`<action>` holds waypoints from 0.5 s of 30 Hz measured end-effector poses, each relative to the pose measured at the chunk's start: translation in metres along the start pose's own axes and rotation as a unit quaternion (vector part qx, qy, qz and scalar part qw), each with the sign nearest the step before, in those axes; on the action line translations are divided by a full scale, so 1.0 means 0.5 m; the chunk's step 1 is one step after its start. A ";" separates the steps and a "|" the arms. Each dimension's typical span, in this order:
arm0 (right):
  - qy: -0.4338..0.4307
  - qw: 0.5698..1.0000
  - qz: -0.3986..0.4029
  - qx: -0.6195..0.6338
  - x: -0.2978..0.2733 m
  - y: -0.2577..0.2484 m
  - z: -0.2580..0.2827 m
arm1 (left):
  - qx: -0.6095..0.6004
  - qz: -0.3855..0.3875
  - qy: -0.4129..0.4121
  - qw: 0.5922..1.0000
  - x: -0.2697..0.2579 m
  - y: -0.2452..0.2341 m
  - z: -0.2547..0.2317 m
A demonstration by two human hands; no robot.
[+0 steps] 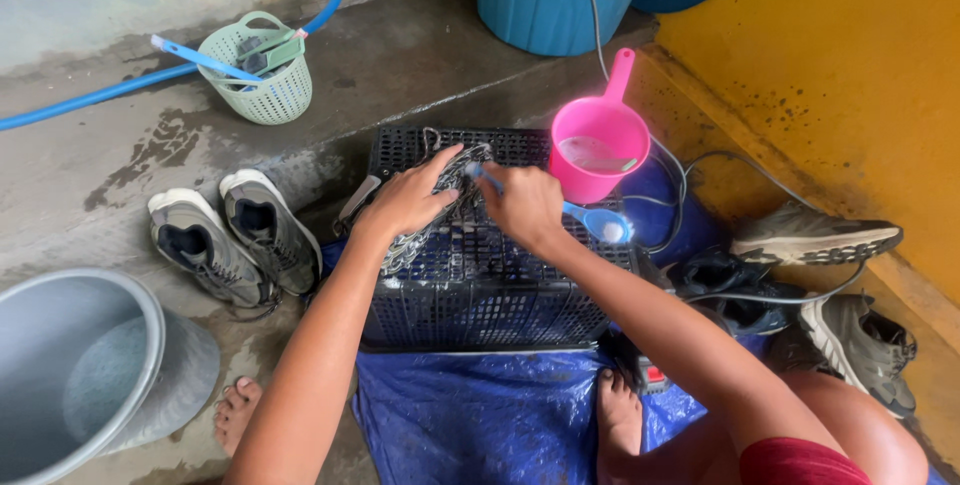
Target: The person scrubs a sneaker with a toothbrush while it rests on a black plastic crate. They repeatedly dip the brush into a pink bucket of water to wet it and continue scrubbing the shoe's surface.
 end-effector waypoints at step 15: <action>-0.011 0.999 0.049 0.021 -0.004 0.027 0.013 | -0.048 0.006 0.006 0.999 0.006 0.000 0.023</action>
Point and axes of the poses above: each hand's wrist, its own x-axis towards the middle knuckle, its own y-axis out of the palm, z = x × y, the point moved 9 cm from there along x, towards the middle knuckle, and after that the axes turned 15 degrees about z, right-handed, at the moved point
